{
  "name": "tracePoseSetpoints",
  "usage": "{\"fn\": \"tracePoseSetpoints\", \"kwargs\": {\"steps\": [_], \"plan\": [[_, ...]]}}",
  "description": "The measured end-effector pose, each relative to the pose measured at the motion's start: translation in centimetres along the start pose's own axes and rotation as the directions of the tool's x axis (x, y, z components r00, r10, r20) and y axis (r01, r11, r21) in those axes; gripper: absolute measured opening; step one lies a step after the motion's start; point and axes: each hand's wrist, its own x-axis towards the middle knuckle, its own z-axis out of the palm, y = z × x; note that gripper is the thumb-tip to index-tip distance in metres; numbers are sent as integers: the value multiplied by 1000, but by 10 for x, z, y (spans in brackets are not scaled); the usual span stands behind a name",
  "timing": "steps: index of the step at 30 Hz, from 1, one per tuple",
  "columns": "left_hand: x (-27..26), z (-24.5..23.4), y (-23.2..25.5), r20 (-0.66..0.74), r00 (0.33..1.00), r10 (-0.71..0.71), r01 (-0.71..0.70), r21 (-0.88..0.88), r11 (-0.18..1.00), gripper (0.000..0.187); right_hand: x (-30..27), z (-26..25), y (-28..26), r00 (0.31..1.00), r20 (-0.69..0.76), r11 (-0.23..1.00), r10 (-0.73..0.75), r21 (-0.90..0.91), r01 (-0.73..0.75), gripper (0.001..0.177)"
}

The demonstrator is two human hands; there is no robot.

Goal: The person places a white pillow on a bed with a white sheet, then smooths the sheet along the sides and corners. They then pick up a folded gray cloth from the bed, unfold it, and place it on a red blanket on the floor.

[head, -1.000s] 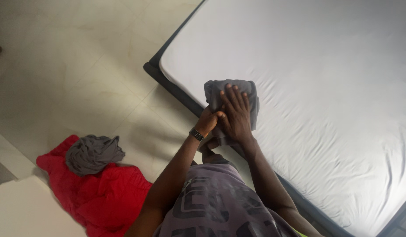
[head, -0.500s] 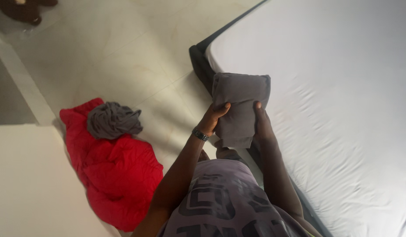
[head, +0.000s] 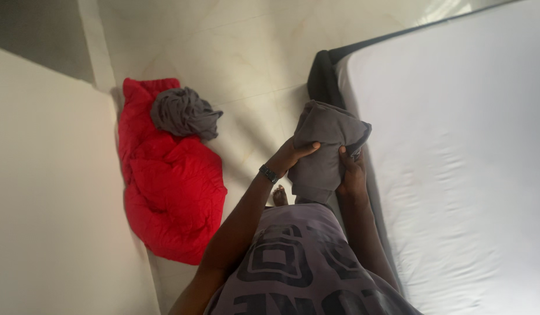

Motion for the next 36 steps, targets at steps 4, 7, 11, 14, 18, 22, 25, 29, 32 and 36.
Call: {"fn": "tracePoseSetpoints", "kwargs": {"steps": [4, 7, 11, 14, 18, 22, 25, 29, 32, 36], "plan": [[-17, -16, 1, -97, 995, 20, -26, -60, 998, 113, 9, 10, 13, 994, 92, 998, 55, 2, -55, 62], [-21, -23, -4, -112, 993, 27, -51, -216, 975, 117, 27, 14, 15, 981, 147, 991, 124, -74, -114, 64], [-22, -37, -6, -177, 981, 83, -135, -306, 942, 101, 55, 22, 19, 952, 217, 967, 217, -180, -179, 67], [-21, -45, -7, -264, 958, 112, -201, -343, 917, 86, 76, 28, 21, 930, 243, 940, 277, -270, -210, 71], [-25, -55, 1, -427, 896, 122, -283, -336, 898, 78, 99, 47, 28, 881, 277, 887, 382, -378, -265, 78], [-36, -61, 2, -549, 826, 130, -363, -341, 867, 75, 121, 57, 41, 779, 369, 835, 507, -434, -338, 88], [-40, -64, 4, -608, 772, 185, -461, -336, 822, 75, 134, 58, 50, 700, 326, 742, 636, -510, -436, 95], [-46, -66, 0, -651, 731, 204, -507, -318, 801, 71, 150, 53, 63, 603, 292, 644, 742, -560, -522, 96], [-51, -69, 0, -686, 702, 191, -490, -272, 828, 71, 157, 55, 67, 538, 296, 596, 789, -579, -557, 91], [-52, -83, -4, -722, 633, 280, -516, -124, 848, 72, 162, 70, 78, 512, 243, 540, 824, -611, -579, 82]]}}
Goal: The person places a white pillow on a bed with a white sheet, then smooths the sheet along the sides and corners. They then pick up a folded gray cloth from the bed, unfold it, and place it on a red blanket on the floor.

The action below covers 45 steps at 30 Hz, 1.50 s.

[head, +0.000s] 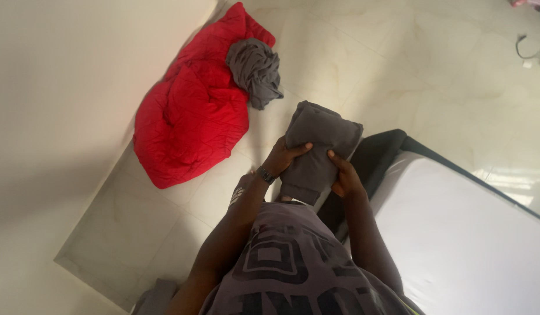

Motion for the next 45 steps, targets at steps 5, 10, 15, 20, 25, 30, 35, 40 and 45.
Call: {"fn": "tracePoseSetpoints", "kwargs": {"steps": [5, 10, 15, 20, 25, 30, 35, 40, 45], "plan": [[12, -25, 8, -60, 996, 64, -55, 145, 988, 74, 27, 25, -8, 998, 54, 1000, -6, 3, 6, 74], [39, -68, 24, -231, 973, 14, 70, 353, 933, 85, 65, 64, -11, 999, 40, 999, -35, 13, 35, 70], [68, -125, 47, -133, 990, 41, 7, 345, 939, 91, 99, 125, -7, 991, -125, 999, -49, 3, 50, 73], [83, -182, 75, -163, 986, 13, 48, 366, 930, 87, 135, 185, -1, 985, -124, 990, -123, 56, 131, 74], [88, -230, 81, -261, 965, -7, 104, 360, 927, 83, 174, 219, 11, 975, -202, 988, -97, 102, 119, 69], [86, -273, 66, -309, 949, -59, 161, 318, 934, 67, 208, 235, 17, 971, -221, 990, -87, 88, 108, 71], [89, -316, 26, -372, 925, -82, 187, 257, 948, 64, 246, 238, 12, 959, -284, 993, -11, 111, 45, 73], [93, -355, -32, -482, 874, -57, 198, 248, 948, 61, 296, 236, 2, 975, -221, 991, 17, 130, 12, 75], [115, -383, -72, -561, 814, -147, 362, 293, 885, 62, 377, 217, 8, 960, -264, 995, 90, 69, -74, 76]]}}
